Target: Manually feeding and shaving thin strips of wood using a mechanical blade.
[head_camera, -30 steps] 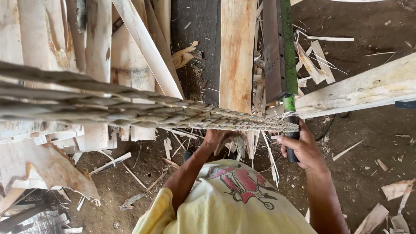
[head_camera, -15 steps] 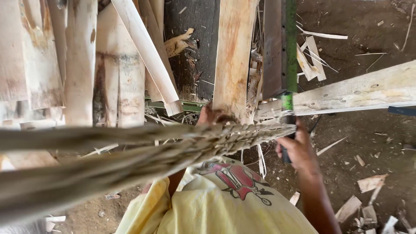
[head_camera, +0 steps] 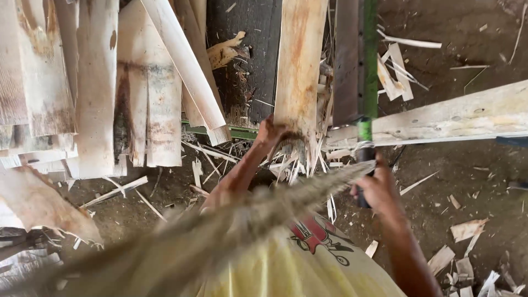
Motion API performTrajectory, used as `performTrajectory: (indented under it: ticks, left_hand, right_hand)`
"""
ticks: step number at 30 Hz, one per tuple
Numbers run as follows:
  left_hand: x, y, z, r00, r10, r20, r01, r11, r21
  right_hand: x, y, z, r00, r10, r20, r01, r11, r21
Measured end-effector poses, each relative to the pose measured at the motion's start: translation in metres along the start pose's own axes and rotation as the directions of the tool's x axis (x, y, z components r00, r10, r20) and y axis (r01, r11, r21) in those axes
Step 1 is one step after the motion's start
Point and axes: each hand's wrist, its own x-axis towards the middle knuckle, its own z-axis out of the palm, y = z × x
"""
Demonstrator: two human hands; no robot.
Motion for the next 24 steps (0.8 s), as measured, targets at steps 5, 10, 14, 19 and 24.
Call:
performTrajectory:
  ticks: [5, 10, 14, 19, 24]
  left_hand:
    - [-0.015, 0.061, 0.000, 0.999, -0.011, -0.050, 0.013, 0.999, 0.049]
    - [-0.012, 0.061, -0.001, 0.998, -0.024, -0.065, 0.029, 0.997, 0.067]
    - [-0.021, 0.052, -0.002, 0.995, 0.086, -0.053, -0.075, 0.981, 0.178]
    - [-0.022, 0.048, -0.024, 0.995, 0.102, -0.014, -0.102, 0.991, -0.085]
    - [-0.034, -0.009, -0.026, 0.944, 0.283, -0.172, -0.233, 0.936, 0.263]
  right_hand:
    - [0.031, 0.020, 0.064, 0.986, 0.145, -0.084, -0.152, 0.986, -0.075]
    - [0.073, 0.136, 0.130, 0.998, 0.066, 0.008, -0.066, 0.976, 0.208]
    - [0.063, 0.120, 0.094, 0.999, -0.005, 0.043, -0.004, 0.976, 0.220]
    - [0.012, 0.018, 0.045, 0.996, 0.090, -0.001, -0.090, 0.995, 0.040]
    - [0.002, -0.007, 0.030, 0.997, 0.079, -0.011, -0.079, 0.996, 0.028]
